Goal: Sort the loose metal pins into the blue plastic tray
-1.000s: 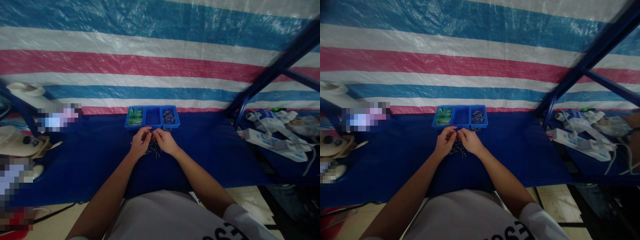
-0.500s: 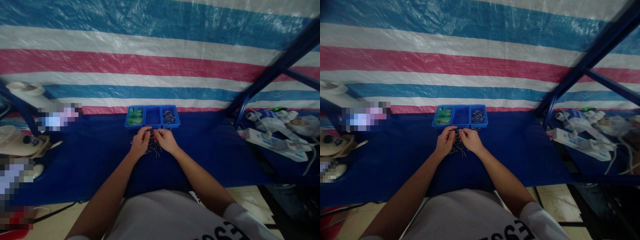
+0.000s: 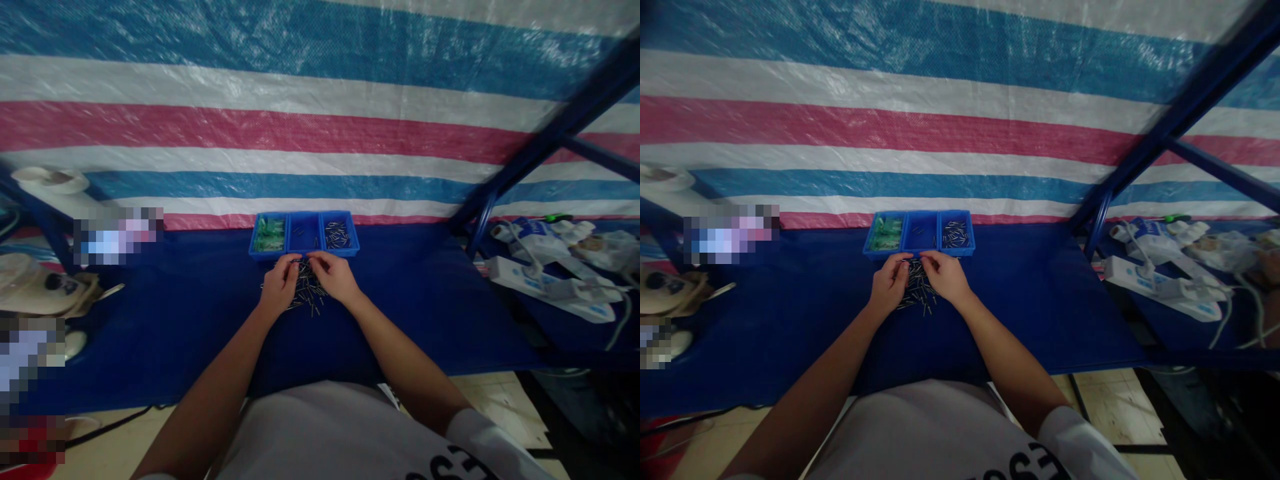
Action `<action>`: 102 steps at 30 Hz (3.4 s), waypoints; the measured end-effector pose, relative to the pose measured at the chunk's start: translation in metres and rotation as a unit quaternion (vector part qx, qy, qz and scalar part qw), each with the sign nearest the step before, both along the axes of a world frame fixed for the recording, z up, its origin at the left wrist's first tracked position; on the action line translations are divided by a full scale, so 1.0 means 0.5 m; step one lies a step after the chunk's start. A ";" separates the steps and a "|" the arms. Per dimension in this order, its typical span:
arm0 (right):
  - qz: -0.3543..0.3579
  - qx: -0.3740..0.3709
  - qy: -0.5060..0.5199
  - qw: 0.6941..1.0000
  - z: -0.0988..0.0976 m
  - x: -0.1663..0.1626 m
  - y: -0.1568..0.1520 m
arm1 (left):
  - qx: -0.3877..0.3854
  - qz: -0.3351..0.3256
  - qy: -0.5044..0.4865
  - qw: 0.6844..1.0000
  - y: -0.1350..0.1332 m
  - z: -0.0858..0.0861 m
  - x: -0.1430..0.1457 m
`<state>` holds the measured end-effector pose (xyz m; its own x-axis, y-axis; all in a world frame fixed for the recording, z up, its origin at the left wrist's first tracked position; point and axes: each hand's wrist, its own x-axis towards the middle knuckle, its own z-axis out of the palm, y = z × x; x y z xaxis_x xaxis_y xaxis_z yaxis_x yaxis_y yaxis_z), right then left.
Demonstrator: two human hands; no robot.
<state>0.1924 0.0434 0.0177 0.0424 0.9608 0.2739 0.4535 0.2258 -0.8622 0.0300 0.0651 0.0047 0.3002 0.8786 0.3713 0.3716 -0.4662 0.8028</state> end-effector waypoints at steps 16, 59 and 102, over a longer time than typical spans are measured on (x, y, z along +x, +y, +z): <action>0.087 0.035 -0.295 0.951 -0.008 -0.016 -0.014 | 0.010 0.013 0.010 1.000 -0.001 0.003 0.001; 0.008 0.010 0.084 0.996 -0.015 -0.024 -0.010 | 0.014 -0.028 -0.016 0.999 0.004 -0.001 0.006; -0.070 -0.037 0.244 0.967 -0.002 -0.026 -0.002 | 0.075 0.002 -0.016 0.997 0.011 -0.005 0.004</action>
<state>0.1797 0.0426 0.0167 0.2798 0.9526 0.1199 0.0105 0.1218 -0.9925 0.0322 0.0707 0.0024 0.2833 0.8133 0.5082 0.3486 -0.5809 0.7355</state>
